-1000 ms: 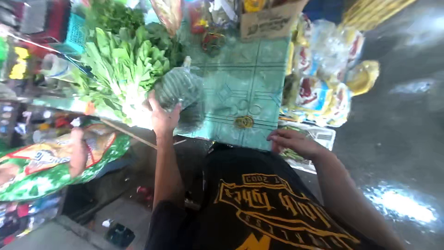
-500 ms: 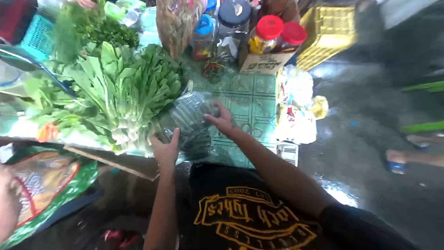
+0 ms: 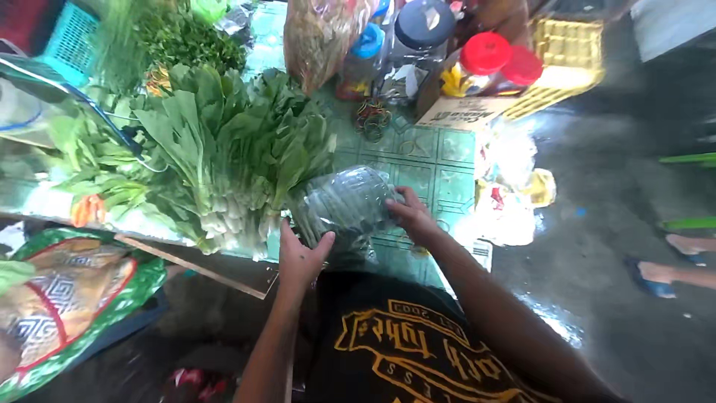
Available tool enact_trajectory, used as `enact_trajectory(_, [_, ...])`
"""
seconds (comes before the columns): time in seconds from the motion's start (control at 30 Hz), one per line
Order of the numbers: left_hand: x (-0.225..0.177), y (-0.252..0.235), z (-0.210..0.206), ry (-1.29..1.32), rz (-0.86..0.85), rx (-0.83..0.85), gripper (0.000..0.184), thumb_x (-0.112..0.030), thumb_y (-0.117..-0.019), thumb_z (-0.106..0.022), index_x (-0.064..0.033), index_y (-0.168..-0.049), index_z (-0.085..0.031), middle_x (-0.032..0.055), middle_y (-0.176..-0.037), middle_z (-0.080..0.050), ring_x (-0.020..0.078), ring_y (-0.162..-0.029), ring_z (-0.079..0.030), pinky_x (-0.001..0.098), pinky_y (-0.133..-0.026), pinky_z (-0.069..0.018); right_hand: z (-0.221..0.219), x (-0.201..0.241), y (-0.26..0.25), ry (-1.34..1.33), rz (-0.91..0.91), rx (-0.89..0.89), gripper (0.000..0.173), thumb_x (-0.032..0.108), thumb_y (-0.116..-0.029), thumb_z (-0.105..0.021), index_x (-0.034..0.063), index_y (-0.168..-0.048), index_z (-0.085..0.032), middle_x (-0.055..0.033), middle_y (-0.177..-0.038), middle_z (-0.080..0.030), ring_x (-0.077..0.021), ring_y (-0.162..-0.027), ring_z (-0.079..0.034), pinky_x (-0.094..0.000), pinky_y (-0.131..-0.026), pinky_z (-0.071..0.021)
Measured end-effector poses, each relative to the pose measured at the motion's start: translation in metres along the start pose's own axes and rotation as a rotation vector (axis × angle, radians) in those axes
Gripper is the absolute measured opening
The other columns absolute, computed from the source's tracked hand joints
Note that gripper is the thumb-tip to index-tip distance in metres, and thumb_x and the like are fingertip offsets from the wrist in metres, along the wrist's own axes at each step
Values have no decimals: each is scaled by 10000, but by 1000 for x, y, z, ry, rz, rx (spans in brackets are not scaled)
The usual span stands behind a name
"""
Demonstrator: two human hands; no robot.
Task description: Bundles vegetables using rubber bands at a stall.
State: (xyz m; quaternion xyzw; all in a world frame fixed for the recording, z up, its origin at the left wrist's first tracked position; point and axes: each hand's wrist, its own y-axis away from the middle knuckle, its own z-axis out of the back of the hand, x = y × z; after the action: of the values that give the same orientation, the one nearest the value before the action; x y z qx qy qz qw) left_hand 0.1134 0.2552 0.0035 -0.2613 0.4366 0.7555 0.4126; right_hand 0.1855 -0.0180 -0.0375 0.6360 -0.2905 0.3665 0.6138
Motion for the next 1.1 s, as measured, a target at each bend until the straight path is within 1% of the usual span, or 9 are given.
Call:
enact_trajectory(0.07, [-4, -5, -3, 46, 33, 54, 1084, -530, -743, -838, -32, -1544, -303, 168, -1339, -618, 224, -1212, -633, 446, -1030, -538, -4, 10, -15, -66, -69, 137, 679, 460, -956, -633, 158, -1510, -381, -134, -1191, -675, -241, -1010, -693, -449, -862, -596])
enact_trajectory(0.2, [-18, 13, -18, -2, -32, -1, 992, -547, -756, -816, -19, -1484, -397, 114, -1245, -665, 170, -1126, -665, 416, -973, -573, 13, 16, -16, -139, 0, 233, 598, 326, -921, -702, 134, -1449, -496, -123, -1191, -704, -236, -1044, -703, -446, -916, -594])
enact_trajectory(0.37, [-42, 19, -61, -105, -174, 148, 1058, -637, -752, -787, 17, -1490, -401, 145, -1296, -655, 203, -1183, -653, 453, -1009, -558, 73, -8, 5, -289, 21, 24, 613, 292, -902, -657, 155, -1470, -470, -101, -1179, -705, -211, -1039, -700, -438, -912, -594])
enact_trajectory(0.47, [-61, -12, -105, -238, -219, 314, 996, -587, -846, -712, 8, -1540, -317, 188, -1332, -625, 282, -1197, -647, 504, -1010, -542, 110, -37, -9, -349, 37, -128, 449, 224, -1006, -518, 145, -1446, -480, -102, -1164, -699, -206, -1029, -691, -439, -901, -588])
enact_trajectory(0.57, [-65, -52, -148, -307, -226, 409, 925, -562, -932, -640, -12, -1577, -271, 223, -1332, -624, 348, -1191, -648, 568, -1007, -528, 144, -56, -26, -331, 43, -199, 499, 204, -987, -577, 153, -1470, -464, -125, -1190, -693, -239, -1040, -693, -469, -883, -594])
enact_trajectory(0.73, [-77, -74, -166, -508, -460, 198, 609, -522, -984, -598, -75, -1396, -568, 214, -1387, -556, 393, -1213, -594, 592, -965, -524, 167, -52, -31, -74, 16, -273, 495, 145, -973, -691, 86, -1432, -517, -167, -1247, -668, -270, -1060, -685, -479, -908, -580])
enact_trajectory(0.87, [-76, -89, -186, -574, -910, 95, 402, -389, -926, -691, -270, -1310, -694, 112, -1415, -567, 376, -1314, -501, 587, -974, -489, 164, -43, -17, 432, 87, -507, 661, 383, -869, -821, 61, -1388, -567, -237, -1318, -620, -398, -1201, -613, -613, -1011, -503])
enact_trajectory(1.0, [-95, -79, -203, -759, -863, 121, 427, -545, -924, -633, -391, -1320, -678, 66, -1450, -544, 390, -1360, -429, 647, -1022, -389, 148, -33, -2, 665, 240, -623, 607, 370, -877, -785, 54, -1357, -587, -252, -1322, -585, -440, -1241, -560, -619, -1023, -481])
enact_trajectory(1.1, [-115, -72, -213, -872, -772, 158, 500, -576, -920, -652, -350, -1367, -648, 67, -1491, -518, 381, -1412, -404, 701, -1061, -351, 130, -31, 0, 732, 439, -664, 513, 325, -841, -796, 65, -1261, -657, -222, -1265, -609, -427, -1225, -555, -590, -1024, -478])
